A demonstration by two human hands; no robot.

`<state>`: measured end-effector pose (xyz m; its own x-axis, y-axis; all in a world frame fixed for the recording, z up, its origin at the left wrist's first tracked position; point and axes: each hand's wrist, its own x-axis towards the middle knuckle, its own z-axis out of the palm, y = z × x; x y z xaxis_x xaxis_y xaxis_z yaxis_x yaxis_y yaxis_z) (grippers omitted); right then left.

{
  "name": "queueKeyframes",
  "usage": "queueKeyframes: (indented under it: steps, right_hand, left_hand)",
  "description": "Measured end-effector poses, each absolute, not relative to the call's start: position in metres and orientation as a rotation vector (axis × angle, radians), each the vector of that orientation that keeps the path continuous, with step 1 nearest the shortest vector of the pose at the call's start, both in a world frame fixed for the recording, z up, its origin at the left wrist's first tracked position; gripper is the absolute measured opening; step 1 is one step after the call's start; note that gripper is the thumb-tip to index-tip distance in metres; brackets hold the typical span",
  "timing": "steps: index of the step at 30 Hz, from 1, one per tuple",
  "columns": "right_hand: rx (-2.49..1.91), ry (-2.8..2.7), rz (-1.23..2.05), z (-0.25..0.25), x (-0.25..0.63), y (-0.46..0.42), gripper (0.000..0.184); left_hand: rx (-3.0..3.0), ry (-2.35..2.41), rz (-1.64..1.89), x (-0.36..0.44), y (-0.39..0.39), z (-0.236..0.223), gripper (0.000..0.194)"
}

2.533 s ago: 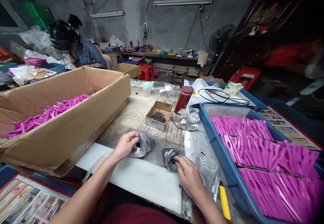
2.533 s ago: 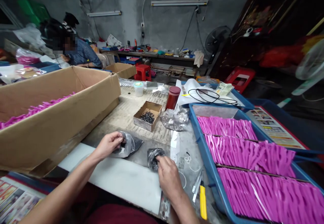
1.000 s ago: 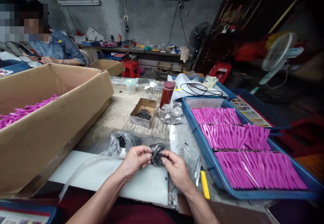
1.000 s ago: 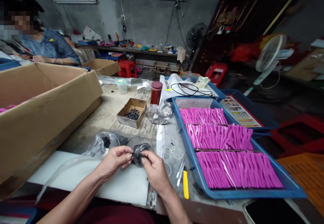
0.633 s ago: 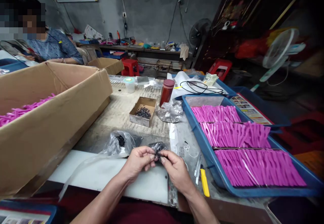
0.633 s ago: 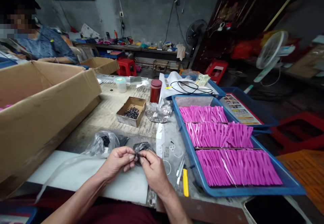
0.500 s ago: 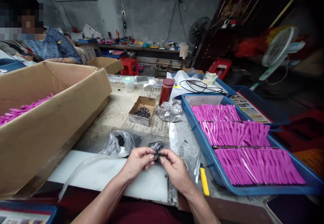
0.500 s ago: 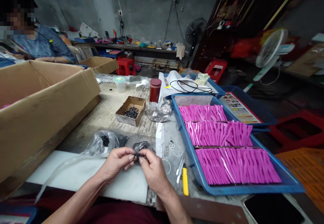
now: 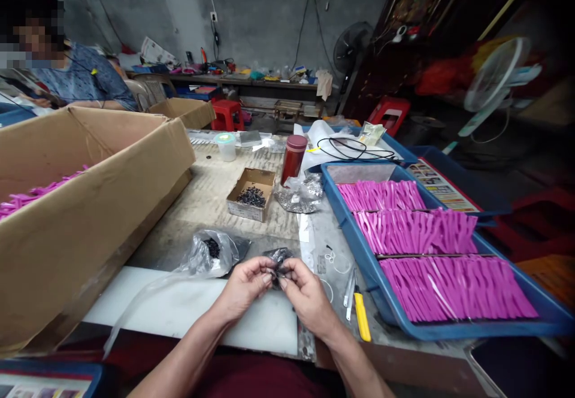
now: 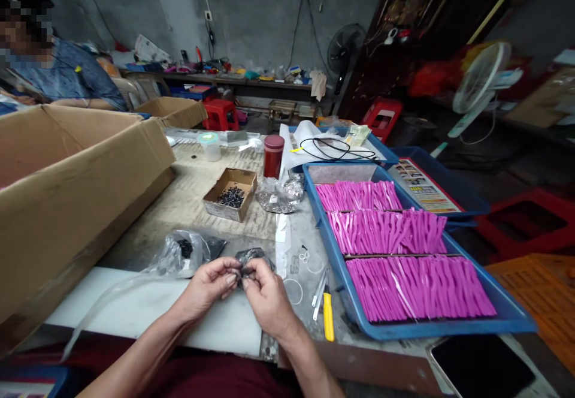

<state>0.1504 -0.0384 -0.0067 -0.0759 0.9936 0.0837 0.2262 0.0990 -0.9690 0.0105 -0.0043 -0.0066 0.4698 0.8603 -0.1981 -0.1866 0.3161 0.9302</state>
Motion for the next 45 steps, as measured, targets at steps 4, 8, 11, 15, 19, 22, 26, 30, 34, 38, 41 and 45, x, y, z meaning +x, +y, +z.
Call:
queueKeyframes:
  steps: [4,8,11,15,19,22,26,30,34,38,41,45]
  right_hand:
    - [-1.274,-1.462,1.078,-0.008,0.150,-0.039,0.013]
    - [-1.260,-1.451,1.080,-0.009,0.150,-0.039,0.012]
    - [-1.259,-1.452,1.091,-0.009,0.149,-0.039,0.012]
    - [-1.263,-1.464,1.115,-0.008,0.149,-0.039,0.011]
    - [-1.264,-1.466,1.125,-0.008,0.150,-0.039,0.010]
    - [-1.274,-1.470,1.132,-0.009,0.150,-0.039,0.009]
    - [-1.275,-1.488,1.150,-0.008,0.150,-0.038,0.008]
    - [-1.275,-1.509,1.166,-0.008,0.152,-0.037,0.008]
    - [-1.291,-1.508,1.194,-0.007,0.154,-0.037,0.010]
    - [-1.287,-1.475,1.227,-0.007,0.154,-0.037,0.010]
    - [-1.278,-1.453,1.246,-0.006,0.153,-0.037,0.009]
    - [-1.318,-1.482,1.199,-0.005,0.153,-0.037,0.009]
  left_hand:
    - [1.071,0.806,0.772,0.010,-0.004,-0.008,0.025]
    - [1.104,0.796,0.772,0.009,-0.003,-0.007,0.021]
    - [1.128,0.792,0.771,0.008,-0.003,-0.006,0.018]
    - [1.136,0.797,0.759,0.008,-0.003,-0.007,0.018]
    - [1.112,0.795,0.753,0.008,-0.004,-0.008,0.019]
    - [1.110,0.785,0.754,0.008,-0.004,-0.008,0.018]
    - [1.120,0.786,0.759,0.008,-0.004,-0.006,0.018]
    - [1.148,0.803,0.745,0.008,-0.004,-0.003,0.017]
    - [1.203,0.821,0.740,0.008,-0.005,-0.001,0.017]
    - [1.352,0.885,0.750,0.008,-0.007,0.001,0.015]
    - [1.495,0.939,0.775,0.008,-0.008,0.002,0.015]
    - [1.528,0.934,0.791,0.009,-0.008,0.002,0.017]
